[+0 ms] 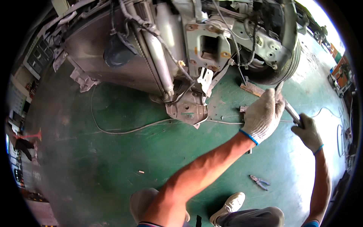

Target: The person sits on the floor and uses a hammer and a metal punch to strike a metal bracket attached to a car chassis. They repeatedly position the punch against the bracket and strike it with the hammer to loosen or remove fasteners.

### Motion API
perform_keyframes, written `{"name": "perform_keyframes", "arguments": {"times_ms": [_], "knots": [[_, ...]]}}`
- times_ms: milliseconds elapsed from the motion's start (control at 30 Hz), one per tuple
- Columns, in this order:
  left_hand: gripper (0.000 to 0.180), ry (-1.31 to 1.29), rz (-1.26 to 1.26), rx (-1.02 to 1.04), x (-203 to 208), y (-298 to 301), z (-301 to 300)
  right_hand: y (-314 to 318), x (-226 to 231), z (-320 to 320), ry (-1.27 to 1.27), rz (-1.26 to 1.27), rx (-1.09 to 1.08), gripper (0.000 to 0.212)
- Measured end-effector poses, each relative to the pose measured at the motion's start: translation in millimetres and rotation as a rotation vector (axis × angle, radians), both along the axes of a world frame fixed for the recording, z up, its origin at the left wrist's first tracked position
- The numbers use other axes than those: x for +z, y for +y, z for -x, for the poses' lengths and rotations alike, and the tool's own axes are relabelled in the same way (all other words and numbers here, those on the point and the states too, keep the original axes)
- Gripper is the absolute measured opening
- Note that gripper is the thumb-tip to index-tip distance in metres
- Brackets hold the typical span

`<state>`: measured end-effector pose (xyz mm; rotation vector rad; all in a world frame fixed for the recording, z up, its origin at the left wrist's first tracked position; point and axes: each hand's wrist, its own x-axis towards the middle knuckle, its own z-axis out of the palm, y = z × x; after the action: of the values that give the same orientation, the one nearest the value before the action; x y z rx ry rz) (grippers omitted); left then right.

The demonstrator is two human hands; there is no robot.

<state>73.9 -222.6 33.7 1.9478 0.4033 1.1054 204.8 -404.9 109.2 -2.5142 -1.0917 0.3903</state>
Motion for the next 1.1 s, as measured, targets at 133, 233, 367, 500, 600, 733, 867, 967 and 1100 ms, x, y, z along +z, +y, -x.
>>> {"name": "perform_keyframes", "arguments": {"times_ms": [133,233,367,500,600,733,867,967,1100], "knots": [[0.042,0.346,-0.163,-0.462,30.5,41.9,38.1,-0.6,-39.3,11.6,0.1,-0.206,-0.06,0.023],[0.056,0.81,-0.188,0.019,35.4,108.9,76.0,10.7,-26.9,15.9,0.033,-0.107,-0.035,0.024],[0.048,0.583,-0.116,0.521,-7.7,221.1,125.2,55.6,-15.4,27.5,0.206,-0.414,0.144,0.023],[0.05,0.253,0.137,0.27,-1.9,229.8,109.3,93.4,-40.4,38.5,0.264,-0.554,0.278,0.021],[0.033,0.257,0.097,0.214,16.2,225.7,98.7,114.8,-48.1,52.7,0.119,-0.34,0.283,0.028],[0.028,0.294,0.076,0.353,6.2,236.0,114.9,137.3,-51.2,82.5,-0.037,-0.136,0.358,0.037],[0.027,0.273,-0.027,0.36,-0.6,246.3,141.0,148.9,-65.0,87.8,-0.118,-0.251,0.516,0.035],[0.026,0.274,-0.218,0.504,-6.2,244.6,134.3,163.1,-71.8,92.0,-0.209,-0.248,0.556,0.035],[0.027,0.376,-0.281,0.53,-1.7,244.1,134.4,186.5,-77.7,87.4,-0.287,-0.153,0.499,0.034]]}}
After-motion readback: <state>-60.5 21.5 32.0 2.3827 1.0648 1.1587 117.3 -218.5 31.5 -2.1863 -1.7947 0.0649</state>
